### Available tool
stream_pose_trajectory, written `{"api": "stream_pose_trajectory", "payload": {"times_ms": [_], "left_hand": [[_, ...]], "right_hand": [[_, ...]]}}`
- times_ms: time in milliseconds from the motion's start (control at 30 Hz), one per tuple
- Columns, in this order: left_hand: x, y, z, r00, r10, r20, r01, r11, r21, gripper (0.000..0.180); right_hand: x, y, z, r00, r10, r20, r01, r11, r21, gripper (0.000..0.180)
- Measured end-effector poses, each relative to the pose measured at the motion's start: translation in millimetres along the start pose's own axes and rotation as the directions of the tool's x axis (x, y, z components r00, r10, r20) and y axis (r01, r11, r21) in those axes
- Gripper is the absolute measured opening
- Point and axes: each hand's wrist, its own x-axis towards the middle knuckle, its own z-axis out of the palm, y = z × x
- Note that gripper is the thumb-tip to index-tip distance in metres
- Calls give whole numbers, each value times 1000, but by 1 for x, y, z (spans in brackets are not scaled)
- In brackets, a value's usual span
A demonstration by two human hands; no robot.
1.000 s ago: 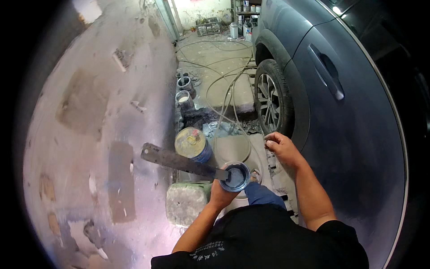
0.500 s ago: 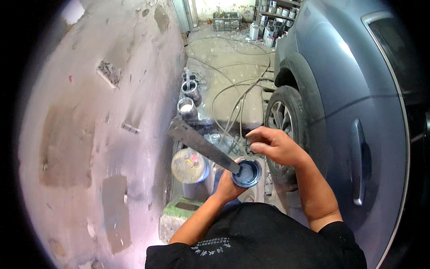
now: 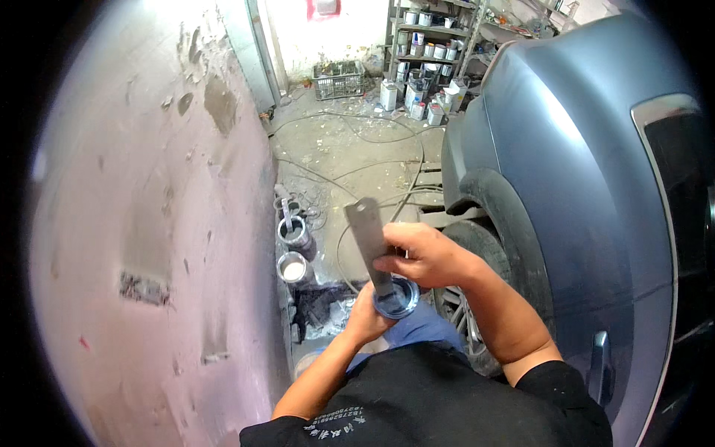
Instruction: The person mixes a gray liquid in a small can using a metal stirrer. They walk to a shelf, pick up a second can, and pour its contents into the first can. They then return to the car and continue stirring the mixture.
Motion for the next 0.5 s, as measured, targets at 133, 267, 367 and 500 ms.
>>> {"api": "stream_pose_trajectory", "payload": {"times_ms": [133, 267, 367, 500], "left_hand": [[85, -50, -38, 986, -13, -169, 30, 995, 95, 69], [196, -103, -62, 952, 61, -301, 18, 968, 252, 75], [298, -115, -67, 935, -33, -354, 117, 969, 219, 78], [403, -95, -81, 911, 59, -409, -13, 993, 114, 72]], "right_hand": [[63, 55, -44, 972, 86, -216, -54, 987, 152, 18], [124, 151, -88, 871, 224, -438, -72, 939, 336, 15], [176, 234, -139, 749, 407, -523, -131, 865, 485, 16], [228, 280, -211, 697, 457, -554, -85, 818, 568, 15]]}}
